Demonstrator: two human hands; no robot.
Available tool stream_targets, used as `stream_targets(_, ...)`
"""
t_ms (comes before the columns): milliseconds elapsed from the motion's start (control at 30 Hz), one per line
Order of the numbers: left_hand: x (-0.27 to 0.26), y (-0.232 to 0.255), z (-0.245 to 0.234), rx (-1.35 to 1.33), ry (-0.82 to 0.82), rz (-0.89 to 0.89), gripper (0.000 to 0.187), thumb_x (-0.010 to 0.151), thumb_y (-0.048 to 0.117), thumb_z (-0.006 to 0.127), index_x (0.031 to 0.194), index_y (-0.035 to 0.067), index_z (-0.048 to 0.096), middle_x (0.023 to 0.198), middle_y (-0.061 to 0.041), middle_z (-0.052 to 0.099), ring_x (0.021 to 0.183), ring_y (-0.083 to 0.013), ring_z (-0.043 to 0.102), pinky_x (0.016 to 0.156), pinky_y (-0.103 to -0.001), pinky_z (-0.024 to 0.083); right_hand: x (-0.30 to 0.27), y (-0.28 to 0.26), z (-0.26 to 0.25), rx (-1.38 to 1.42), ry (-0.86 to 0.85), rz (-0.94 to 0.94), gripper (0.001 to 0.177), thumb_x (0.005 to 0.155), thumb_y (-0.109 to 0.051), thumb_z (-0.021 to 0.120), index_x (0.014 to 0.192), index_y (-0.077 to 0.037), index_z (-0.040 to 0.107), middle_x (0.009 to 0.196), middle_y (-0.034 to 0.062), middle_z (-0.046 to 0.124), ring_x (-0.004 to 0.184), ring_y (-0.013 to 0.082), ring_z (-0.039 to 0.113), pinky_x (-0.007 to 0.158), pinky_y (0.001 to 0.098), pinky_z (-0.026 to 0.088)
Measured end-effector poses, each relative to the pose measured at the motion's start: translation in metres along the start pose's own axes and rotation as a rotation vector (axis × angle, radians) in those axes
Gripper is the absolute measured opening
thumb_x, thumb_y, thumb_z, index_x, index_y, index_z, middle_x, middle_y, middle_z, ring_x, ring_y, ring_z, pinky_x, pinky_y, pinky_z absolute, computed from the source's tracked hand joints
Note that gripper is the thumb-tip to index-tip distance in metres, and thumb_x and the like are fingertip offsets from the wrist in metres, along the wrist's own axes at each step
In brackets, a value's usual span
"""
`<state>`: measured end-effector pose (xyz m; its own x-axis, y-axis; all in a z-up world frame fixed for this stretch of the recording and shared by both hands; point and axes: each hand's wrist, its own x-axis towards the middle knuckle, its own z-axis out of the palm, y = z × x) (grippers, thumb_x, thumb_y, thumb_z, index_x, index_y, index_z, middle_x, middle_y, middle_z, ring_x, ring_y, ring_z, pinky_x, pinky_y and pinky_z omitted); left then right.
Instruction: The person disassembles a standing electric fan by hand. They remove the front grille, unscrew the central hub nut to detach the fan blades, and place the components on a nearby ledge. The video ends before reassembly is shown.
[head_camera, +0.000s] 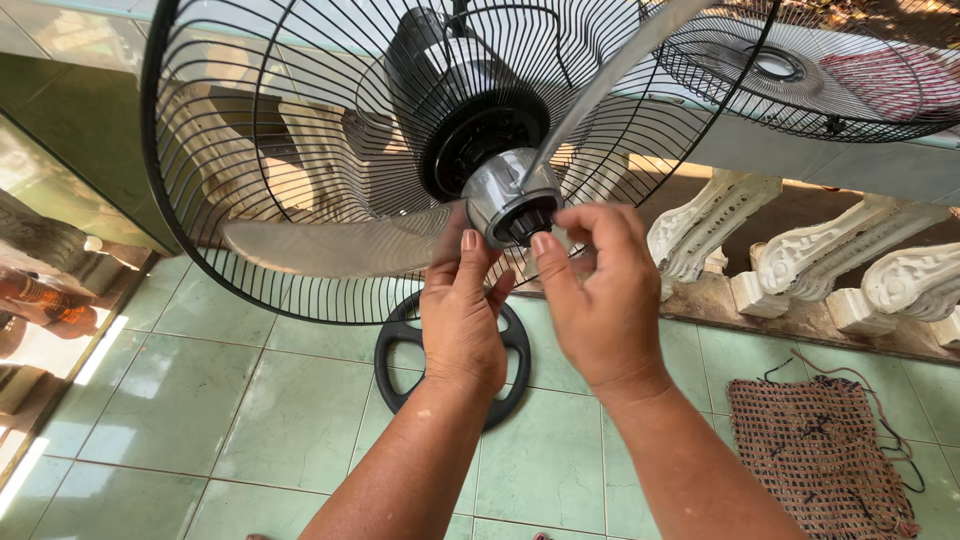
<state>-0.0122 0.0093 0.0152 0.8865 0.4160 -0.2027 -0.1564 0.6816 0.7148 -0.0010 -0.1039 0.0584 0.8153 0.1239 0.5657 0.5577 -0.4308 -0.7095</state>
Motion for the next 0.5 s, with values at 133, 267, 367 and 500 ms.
stream_targets(133, 0.002, 0.014, -0.005, -0.022, -0.088, 0.052, 0.054, 0.092, 0.029, 0.067, 0.144, 0.019, 0.056, 0.134, 0.005, 0.062, 0.112, -0.0098, 0.059, 0.093, -0.031, 0.051, 0.018, 0.005, -0.008, 0.421, -0.287, 0.589, 0.032, 0.097, -0.036, 0.064, 0.101, -0.005, 0.069, 0.088, 0.0061, 0.069, 0.081, 0.0207, 0.066, 0.069, 0.0339, 0.055)
stream_targets(267, 0.005, 0.031, -0.009, 0.021, -0.196, 0.105, 0.058, 0.092, 0.031, 0.067, 0.147, 0.016, 0.054, 0.143, 0.004, 0.059, 0.120, -0.0107, 0.058, 0.097, -0.031, 0.050, 0.034, 0.003, -0.013, 0.731, -0.535, 0.808, 0.046, 0.095, -0.046, 0.058, 0.099, -0.002, 0.068, 0.087, 0.0088, 0.069, 0.079, 0.0220, 0.068, 0.067, 0.0394, 0.058)
stream_targets(367, 0.012, 0.041, -0.015, 0.156, -0.244, 0.128, 0.062, 0.095, 0.039, 0.063, 0.150, 0.013, 0.052, 0.139, -0.004, 0.062, 0.118, -0.0145, 0.059, 0.097, -0.032, 0.050, 0.042, 0.000, -0.013, 0.724, -0.581, 0.883, 0.048, 0.094, -0.047, 0.058, 0.099, 0.000, 0.067, 0.086, 0.0097, 0.068, 0.077, 0.0227, 0.068, 0.066, 0.0410, 0.058)
stream_targets(500, 0.027, 0.048, -0.023, 0.267, -0.372, 0.283, 0.059, 0.099, 0.038, 0.065, 0.147, 0.006, 0.050, 0.131, -0.009, 0.062, 0.118, -0.0149, 0.059, 0.102, -0.030, 0.049, 0.052, -0.005, -0.013, 0.633, -0.639, 0.911, 0.046, 0.094, -0.046, 0.061, 0.100, 0.000, 0.066, 0.087, 0.0090, 0.067, 0.077, 0.0235, 0.068, 0.065, 0.0413, 0.058)
